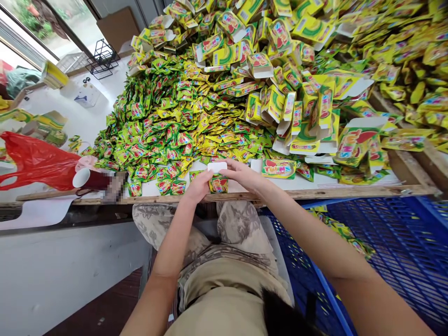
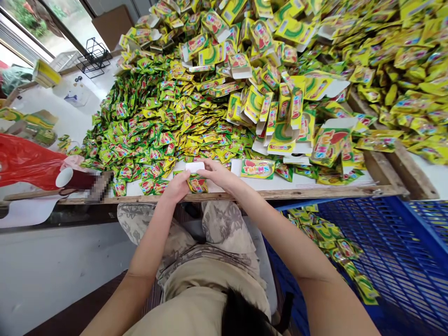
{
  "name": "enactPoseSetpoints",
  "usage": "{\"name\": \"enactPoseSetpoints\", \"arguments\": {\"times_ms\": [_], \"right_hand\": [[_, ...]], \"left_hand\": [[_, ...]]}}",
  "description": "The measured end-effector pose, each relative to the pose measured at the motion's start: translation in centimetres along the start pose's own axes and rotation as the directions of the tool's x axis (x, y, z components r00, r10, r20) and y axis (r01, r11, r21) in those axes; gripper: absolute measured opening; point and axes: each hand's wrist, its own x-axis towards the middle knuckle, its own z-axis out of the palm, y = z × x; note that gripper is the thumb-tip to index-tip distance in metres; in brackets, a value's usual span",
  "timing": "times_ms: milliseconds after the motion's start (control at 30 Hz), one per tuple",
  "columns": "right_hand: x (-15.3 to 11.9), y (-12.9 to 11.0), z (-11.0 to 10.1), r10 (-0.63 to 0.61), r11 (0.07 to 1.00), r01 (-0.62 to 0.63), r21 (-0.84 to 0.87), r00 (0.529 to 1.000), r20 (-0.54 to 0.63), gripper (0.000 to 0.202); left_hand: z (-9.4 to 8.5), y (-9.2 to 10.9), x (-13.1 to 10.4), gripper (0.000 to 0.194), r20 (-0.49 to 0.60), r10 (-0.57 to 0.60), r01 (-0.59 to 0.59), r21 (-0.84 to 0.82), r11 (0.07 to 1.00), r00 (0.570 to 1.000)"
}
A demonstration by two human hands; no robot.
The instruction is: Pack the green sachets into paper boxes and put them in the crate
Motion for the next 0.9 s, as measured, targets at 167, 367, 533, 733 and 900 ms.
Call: {"name": "enactPoseSetpoints", "arguments": {"times_ms": [167, 367, 533, 733, 900], "right_hand": [[0.7, -0.2, -0.6, 0.003, 1.0, -0.002, -0.008, 0.999, 0.05, 0.04], [-0.8, -0.2, -0.8, -0.329, 0.899, 0.309, -0.312, 0.944, -0.013, 0.022], [-1.7, -0.6, -1.1, -0.44, 0.731, 0.432, -0.528, 0.89, 0.118, 0.015], [-1.8, -0.1, -0.1, -0.396, 0.818, 0.349, -0.458, 0.918, -0.007, 0.021], [-1.2, 0.1, 0.0, -0.274, 0.921, 0.228, -0.315, 0.955, -0.112, 0.032]], "left_hand": [[-0.5, 2.0, 1.3, 0.044, 0.057, -0.191, 0.186, 0.085, 0.979, 0.98], [-1.2, 1.8, 1.3, 0.024, -0.036, 0.207, -0.172, 0.429, 0.887, 0.978], [-1.9, 0.6, -0.2, 0.022, 0.105, 0.489, -0.439, 0.628, 0.643, 0.866], [-1.4, 0.5, -0.7, 0.025, 0.027, 0.456, -0.369, 0.631, 0.682, 0.89], [0.0, 1.2, -0.4, 0.022, -0.031, 0.468, -0.345, 0.632, 0.694, 0.883]]}}
